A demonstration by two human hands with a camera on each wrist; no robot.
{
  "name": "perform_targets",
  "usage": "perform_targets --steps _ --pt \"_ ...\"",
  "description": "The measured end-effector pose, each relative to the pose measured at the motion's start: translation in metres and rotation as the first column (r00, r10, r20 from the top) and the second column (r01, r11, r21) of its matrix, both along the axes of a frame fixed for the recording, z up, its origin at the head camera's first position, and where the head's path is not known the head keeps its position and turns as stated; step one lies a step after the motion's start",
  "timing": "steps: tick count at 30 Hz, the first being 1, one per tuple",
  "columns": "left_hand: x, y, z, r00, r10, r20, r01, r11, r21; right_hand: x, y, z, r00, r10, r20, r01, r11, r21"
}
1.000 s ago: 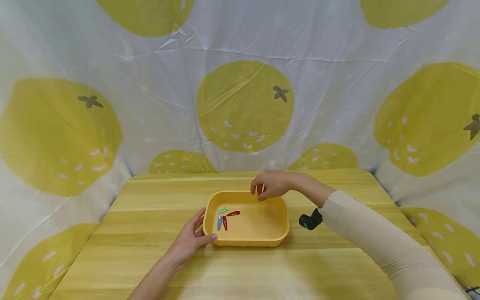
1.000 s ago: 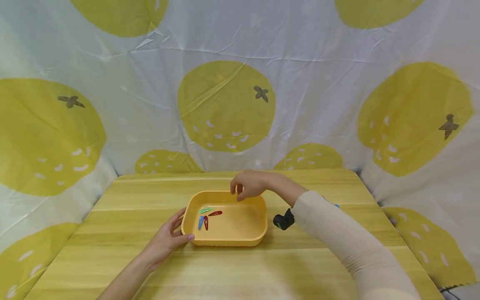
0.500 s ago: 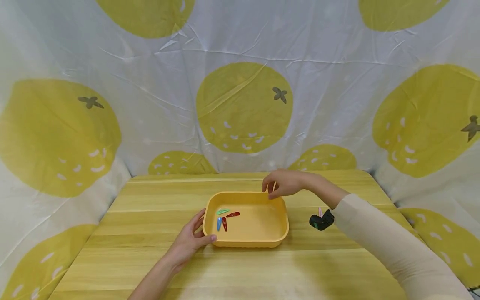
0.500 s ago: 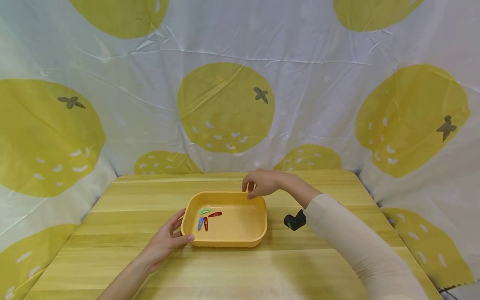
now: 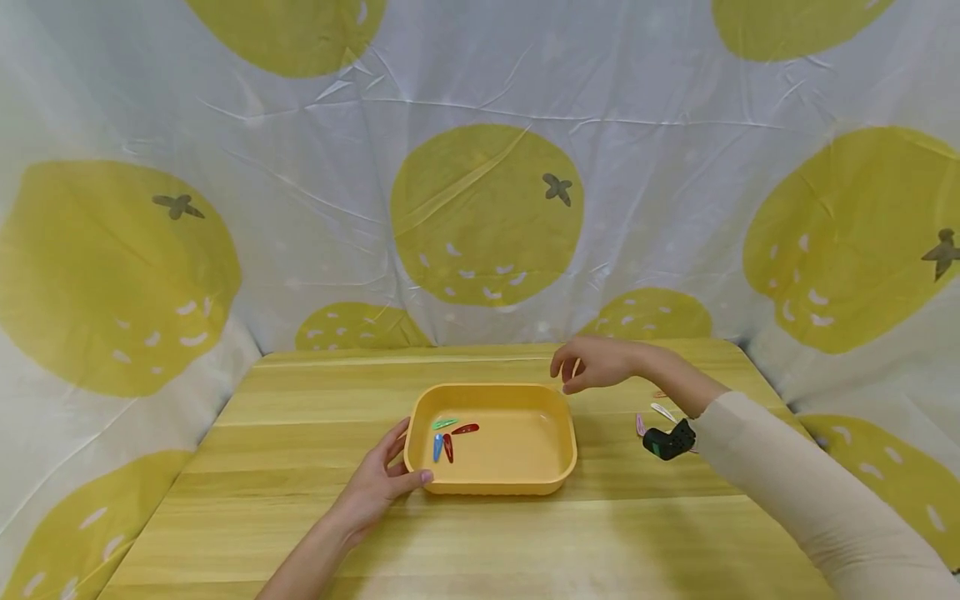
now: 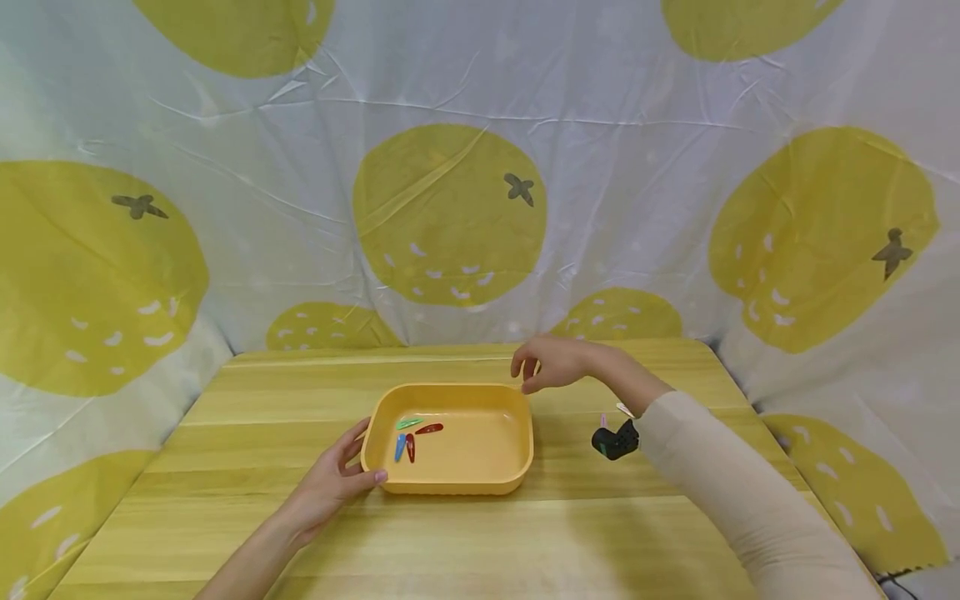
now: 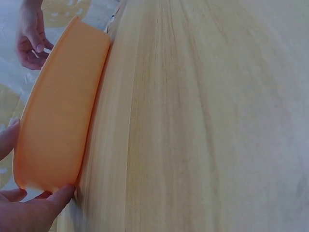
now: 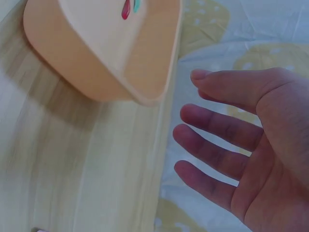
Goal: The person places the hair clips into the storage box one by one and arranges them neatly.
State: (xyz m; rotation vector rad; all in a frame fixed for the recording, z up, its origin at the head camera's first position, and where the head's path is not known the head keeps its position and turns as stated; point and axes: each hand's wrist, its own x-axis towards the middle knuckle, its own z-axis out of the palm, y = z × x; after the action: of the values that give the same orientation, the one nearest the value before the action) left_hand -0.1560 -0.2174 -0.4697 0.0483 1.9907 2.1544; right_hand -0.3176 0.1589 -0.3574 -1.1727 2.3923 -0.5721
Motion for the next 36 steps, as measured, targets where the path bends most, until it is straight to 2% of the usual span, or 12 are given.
perform_targets --steps 6,17,25,32,36 --pt "-0.001 0.001 -0.001 1.000 0.007 0.013 -0.007 1.000 0.002 -0.001 0.024 -0.007 0.999 -0.035 0.010 0.035 0.999 -0.030" --pt "-0.002 0.001 0.000 0.999 0.035 0.010 -0.035 0.999 -0.010 0.005 0.075 -0.023 0.988 -0.149 0.044 0.151 0.988 -0.041" --pt "-0.002 -0.001 0.002 1.000 0.005 0.017 -0.005 1.000 0.002 0.014 0.104 -0.032 0.974 -0.217 0.069 0.221 0.974 -0.046" --pt "-0.004 -0.002 0.006 0.999 0.011 0.035 -0.010 1.000 -0.024 0.021 0.127 -0.041 0.962 -0.261 0.080 0.267 0.962 -0.064" --pt "-0.005 -0.002 0.007 0.999 0.014 0.043 -0.012 0.999 -0.042 0.025 0.141 -0.050 0.944 -0.304 0.125 0.316 0.945 -0.087"
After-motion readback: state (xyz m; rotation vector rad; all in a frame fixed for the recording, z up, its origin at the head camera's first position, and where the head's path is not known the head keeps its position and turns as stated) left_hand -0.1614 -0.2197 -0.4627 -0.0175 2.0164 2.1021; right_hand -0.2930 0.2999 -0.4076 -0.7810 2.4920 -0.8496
